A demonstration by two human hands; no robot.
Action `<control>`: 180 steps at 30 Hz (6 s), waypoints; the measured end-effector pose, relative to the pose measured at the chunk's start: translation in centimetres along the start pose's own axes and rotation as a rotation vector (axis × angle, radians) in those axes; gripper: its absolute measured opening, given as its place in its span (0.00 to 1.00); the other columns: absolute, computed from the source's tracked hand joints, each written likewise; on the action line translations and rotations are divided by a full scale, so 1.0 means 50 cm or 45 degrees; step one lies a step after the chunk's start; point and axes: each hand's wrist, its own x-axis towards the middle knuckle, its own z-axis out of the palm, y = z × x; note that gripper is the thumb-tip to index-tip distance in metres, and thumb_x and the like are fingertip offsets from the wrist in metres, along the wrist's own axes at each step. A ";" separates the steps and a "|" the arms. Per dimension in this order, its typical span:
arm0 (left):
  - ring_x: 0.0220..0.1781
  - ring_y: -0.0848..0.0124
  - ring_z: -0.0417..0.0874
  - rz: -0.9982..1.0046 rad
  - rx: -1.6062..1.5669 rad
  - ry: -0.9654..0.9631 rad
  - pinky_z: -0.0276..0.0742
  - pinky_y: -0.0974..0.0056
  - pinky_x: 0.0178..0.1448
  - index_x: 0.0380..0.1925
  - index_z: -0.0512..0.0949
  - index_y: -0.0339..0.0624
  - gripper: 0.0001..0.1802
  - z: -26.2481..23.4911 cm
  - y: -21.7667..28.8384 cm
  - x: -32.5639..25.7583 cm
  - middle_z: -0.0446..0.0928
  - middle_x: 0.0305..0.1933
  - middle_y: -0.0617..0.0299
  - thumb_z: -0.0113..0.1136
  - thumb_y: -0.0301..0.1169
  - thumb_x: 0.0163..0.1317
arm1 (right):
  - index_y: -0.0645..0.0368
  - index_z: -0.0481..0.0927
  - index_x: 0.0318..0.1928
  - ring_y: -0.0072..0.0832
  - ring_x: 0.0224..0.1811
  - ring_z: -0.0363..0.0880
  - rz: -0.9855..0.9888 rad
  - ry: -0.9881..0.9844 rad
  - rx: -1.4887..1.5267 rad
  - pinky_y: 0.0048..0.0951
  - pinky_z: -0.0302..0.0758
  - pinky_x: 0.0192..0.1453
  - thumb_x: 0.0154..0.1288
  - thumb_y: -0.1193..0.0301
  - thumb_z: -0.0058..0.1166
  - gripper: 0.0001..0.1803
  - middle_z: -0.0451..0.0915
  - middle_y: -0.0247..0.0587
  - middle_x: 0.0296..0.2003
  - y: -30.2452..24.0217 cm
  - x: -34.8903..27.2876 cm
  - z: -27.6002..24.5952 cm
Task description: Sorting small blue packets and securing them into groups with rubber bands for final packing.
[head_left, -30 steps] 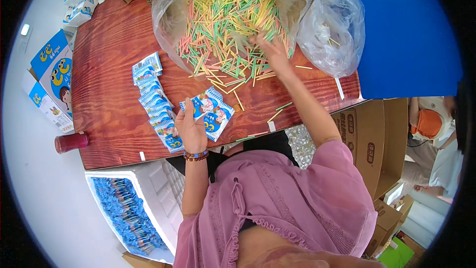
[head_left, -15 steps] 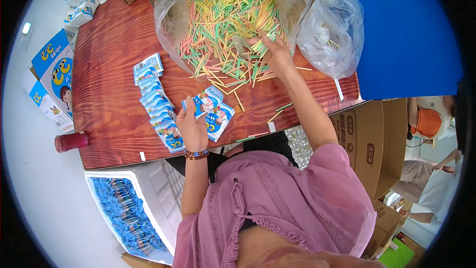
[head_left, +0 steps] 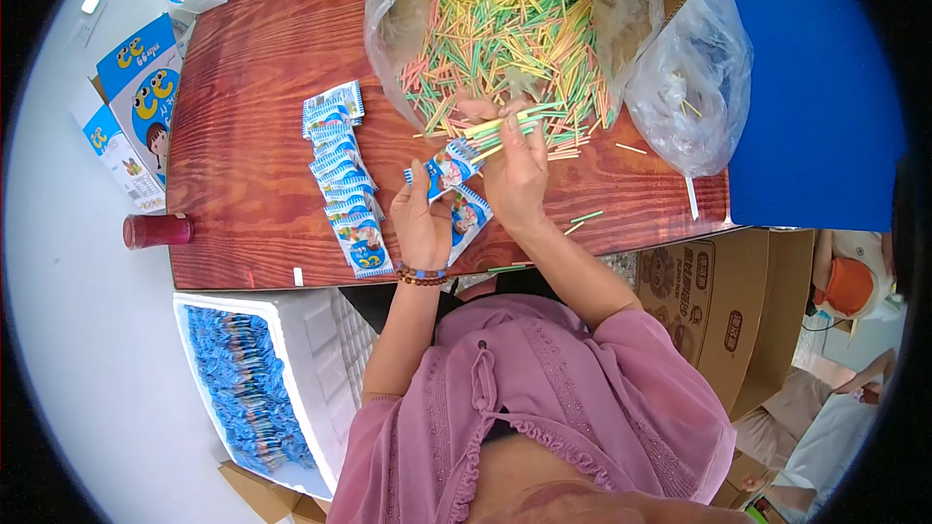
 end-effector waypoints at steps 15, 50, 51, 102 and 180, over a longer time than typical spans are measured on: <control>0.34 0.77 0.77 -0.036 -0.048 -0.024 0.71 0.71 0.35 0.35 0.79 0.40 0.13 -0.004 -0.003 0.000 0.81 0.36 0.64 0.56 0.39 0.69 | 0.57 0.62 0.45 0.46 0.60 0.71 -0.054 -0.111 -0.173 0.46 0.66 0.65 0.74 0.70 0.38 0.05 0.78 0.56 0.46 0.021 -0.008 -0.010; 0.50 0.66 0.81 0.129 -0.376 -0.145 0.73 0.57 0.59 0.44 0.75 0.40 0.13 -0.064 0.032 0.007 0.81 0.47 0.59 0.54 0.39 0.69 | 0.62 0.78 0.36 0.43 0.36 0.82 0.078 -0.915 -2.458 0.40 0.77 0.41 0.57 0.70 0.57 0.09 0.79 0.47 0.34 0.035 0.043 -0.108; 0.46 0.68 0.79 0.123 -0.348 -0.069 0.73 0.60 0.53 0.43 0.75 0.43 0.12 -0.060 0.035 0.003 0.80 0.45 0.61 0.55 0.39 0.69 | 0.64 0.79 0.30 0.47 0.29 0.82 -0.175 -0.842 -2.490 0.42 0.80 0.33 0.52 0.73 0.54 0.07 0.80 0.50 0.31 0.058 0.041 -0.108; 0.62 0.62 0.72 1.161 0.872 0.506 0.65 0.60 0.67 0.60 0.65 0.30 0.20 -0.231 0.126 -0.143 0.71 0.59 0.49 0.42 0.26 0.70 | 0.62 0.81 0.35 0.28 0.31 0.78 0.619 -1.052 -1.011 0.30 0.72 0.34 0.67 0.66 0.52 0.12 0.80 0.40 0.28 0.082 0.013 0.045; 0.35 0.76 0.79 0.561 1.409 -0.044 0.73 0.69 0.41 0.36 0.81 0.35 0.08 -0.057 0.078 0.000 0.81 0.32 0.61 0.64 0.27 0.58 | 0.61 0.81 0.43 0.18 0.41 0.76 0.184 -0.676 -1.707 0.22 0.72 0.44 0.60 0.70 0.60 0.12 0.79 0.32 0.32 -0.065 -0.010 -0.144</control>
